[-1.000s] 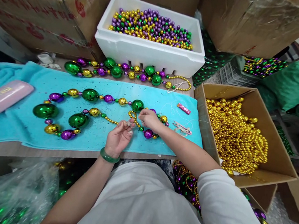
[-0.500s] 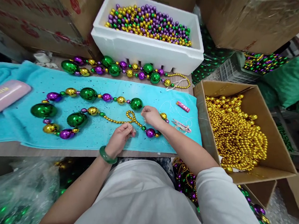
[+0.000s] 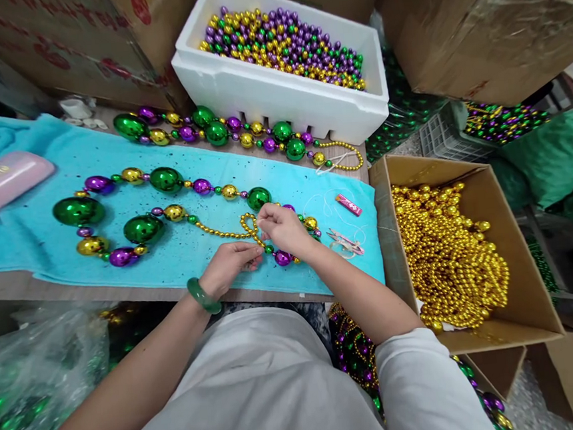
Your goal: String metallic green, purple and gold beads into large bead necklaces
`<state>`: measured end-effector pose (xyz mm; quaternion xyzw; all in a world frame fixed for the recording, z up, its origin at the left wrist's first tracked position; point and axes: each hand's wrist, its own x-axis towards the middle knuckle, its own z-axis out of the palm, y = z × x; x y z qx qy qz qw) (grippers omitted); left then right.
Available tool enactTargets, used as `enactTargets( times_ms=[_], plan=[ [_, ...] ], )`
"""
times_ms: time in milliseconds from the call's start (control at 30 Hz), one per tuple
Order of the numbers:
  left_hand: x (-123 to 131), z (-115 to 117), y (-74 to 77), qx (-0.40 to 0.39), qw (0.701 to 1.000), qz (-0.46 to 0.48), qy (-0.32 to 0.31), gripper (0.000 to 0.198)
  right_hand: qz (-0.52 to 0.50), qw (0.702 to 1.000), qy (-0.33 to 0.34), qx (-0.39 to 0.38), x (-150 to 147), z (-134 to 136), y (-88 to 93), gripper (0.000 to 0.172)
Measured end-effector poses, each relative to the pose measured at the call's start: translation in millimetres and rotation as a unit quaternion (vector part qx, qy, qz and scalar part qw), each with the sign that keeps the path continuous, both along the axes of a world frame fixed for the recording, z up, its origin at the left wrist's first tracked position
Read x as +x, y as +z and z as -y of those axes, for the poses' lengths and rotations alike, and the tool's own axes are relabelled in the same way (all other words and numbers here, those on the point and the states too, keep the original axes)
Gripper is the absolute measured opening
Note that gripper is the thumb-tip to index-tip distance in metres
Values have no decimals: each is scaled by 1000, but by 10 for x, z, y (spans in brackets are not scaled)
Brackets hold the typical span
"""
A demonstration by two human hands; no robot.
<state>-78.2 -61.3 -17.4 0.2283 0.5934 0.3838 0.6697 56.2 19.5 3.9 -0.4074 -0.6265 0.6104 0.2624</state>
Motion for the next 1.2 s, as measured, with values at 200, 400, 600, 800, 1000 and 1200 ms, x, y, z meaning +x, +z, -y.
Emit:
enactTargets(
  times_ms=[200,400,600,800,1000,1200],
  plan=[
    [-12,-33,33,21,995,-27,-90,19,185,968,4,169,-26,148,194,13],
    [41,-8,19,30,999,12,-16,24,298,828,148,452,-75,670,178,17],
    [35,40,37,-20,995,97,6,32,264,721,258,586,41,889,-137,18],
    [-17,69,33,11,998,53,-45,27,286,709,351,540,73,868,-127,18],
    [-128,-1,104,52,990,-6,-129,16,287,709,366,530,69,860,-110,20],
    [-173,-75,70,91,966,-73,-233,11,285,698,398,523,31,888,-145,20]
  ],
)
